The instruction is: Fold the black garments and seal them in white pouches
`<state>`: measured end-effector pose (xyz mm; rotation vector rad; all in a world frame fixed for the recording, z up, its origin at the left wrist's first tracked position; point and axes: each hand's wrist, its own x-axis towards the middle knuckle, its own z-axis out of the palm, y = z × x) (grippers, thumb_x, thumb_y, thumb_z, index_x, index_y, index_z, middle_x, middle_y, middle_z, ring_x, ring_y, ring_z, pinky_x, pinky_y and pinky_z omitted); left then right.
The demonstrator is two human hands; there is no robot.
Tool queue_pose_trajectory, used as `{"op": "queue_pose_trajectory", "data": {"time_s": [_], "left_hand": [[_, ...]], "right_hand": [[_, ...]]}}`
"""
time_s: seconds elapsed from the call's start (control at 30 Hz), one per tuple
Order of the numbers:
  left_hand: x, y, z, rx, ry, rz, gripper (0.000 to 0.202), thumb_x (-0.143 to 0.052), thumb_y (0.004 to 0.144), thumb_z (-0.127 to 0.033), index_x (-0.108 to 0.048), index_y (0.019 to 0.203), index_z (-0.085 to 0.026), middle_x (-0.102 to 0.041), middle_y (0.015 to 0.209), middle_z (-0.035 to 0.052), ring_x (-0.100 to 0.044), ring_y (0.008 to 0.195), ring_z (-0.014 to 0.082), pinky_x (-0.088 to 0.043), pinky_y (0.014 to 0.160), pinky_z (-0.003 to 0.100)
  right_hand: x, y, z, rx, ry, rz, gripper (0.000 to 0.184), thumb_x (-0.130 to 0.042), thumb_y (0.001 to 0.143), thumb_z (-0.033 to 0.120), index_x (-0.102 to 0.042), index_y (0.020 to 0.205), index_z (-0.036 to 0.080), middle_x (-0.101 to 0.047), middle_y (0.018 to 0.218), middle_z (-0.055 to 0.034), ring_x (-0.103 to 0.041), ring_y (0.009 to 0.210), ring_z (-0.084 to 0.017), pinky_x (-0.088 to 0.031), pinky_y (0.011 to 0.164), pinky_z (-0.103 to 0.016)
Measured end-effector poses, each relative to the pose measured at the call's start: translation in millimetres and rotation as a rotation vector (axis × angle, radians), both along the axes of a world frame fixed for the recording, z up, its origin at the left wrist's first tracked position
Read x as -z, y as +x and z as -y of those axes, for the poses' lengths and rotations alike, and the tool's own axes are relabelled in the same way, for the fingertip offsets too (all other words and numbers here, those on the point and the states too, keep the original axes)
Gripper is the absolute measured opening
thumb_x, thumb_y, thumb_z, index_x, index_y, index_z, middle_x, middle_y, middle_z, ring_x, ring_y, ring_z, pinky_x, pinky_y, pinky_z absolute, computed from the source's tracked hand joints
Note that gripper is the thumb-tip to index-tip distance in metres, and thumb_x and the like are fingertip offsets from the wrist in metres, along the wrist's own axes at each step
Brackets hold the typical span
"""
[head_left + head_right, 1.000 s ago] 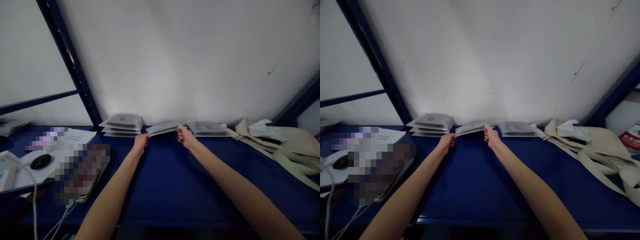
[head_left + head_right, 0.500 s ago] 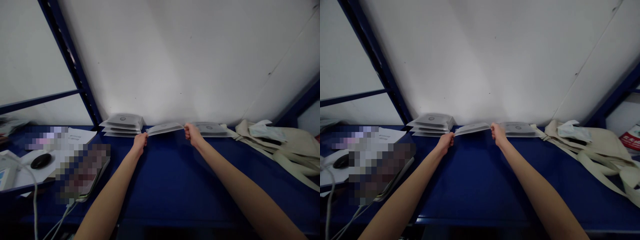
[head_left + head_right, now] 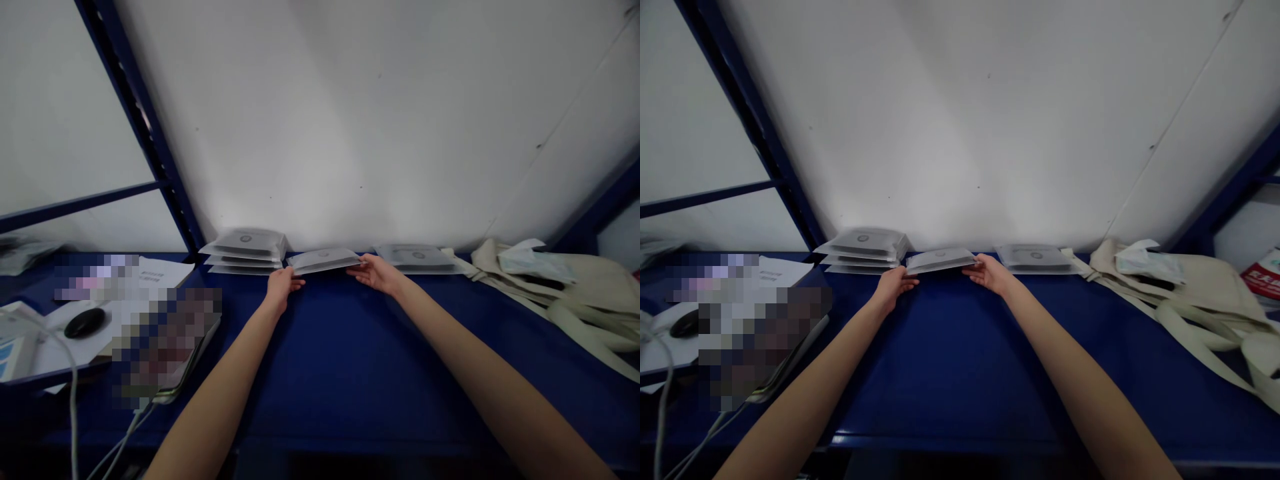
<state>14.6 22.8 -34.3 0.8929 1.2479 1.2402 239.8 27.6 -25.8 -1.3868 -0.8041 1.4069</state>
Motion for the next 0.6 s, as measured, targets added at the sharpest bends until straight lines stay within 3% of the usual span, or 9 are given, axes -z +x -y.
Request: {"op": "queue_pose_trajectory", "data": {"time_s": [0.27,0.6], "left_hand": [[4.5,-1,-2,0.084,0.074,-0.054,0.013,-0.054,0.073,-0.015,-0.058,0.061,-0.012,-0.066,0.067,0.0076,-0.065,0.069,0.0150,-0.049,0.061,0.021],[6.3,-2,-5,0.189,0.248,-0.073,0.030,-0.060,0.066,-0.021,-0.039,0.045,-0.017,-0.041,0.049,-0.0065,-0.042,0.049,0.0039,-0.049,0.063,0.019]], "right_hand": [[1.8,13,-4,-0.047,-0.136,-0.098,0.019,-0.046,0.092,0.032,-0.054,0.086,0.016,-0.066,0.081,-0.0080,-0.067,0.066,-0.014,-0.049,0.044,-0.017],[-2.7,16,0,-0.067,-0.115,-0.003,0.022,-0.047,0.091,0.038,-0.057,0.086,0.018,-0.065,0.071,-0.0028,-0.067,0.064,-0.013,-0.046,0.043,-0.016]]}}
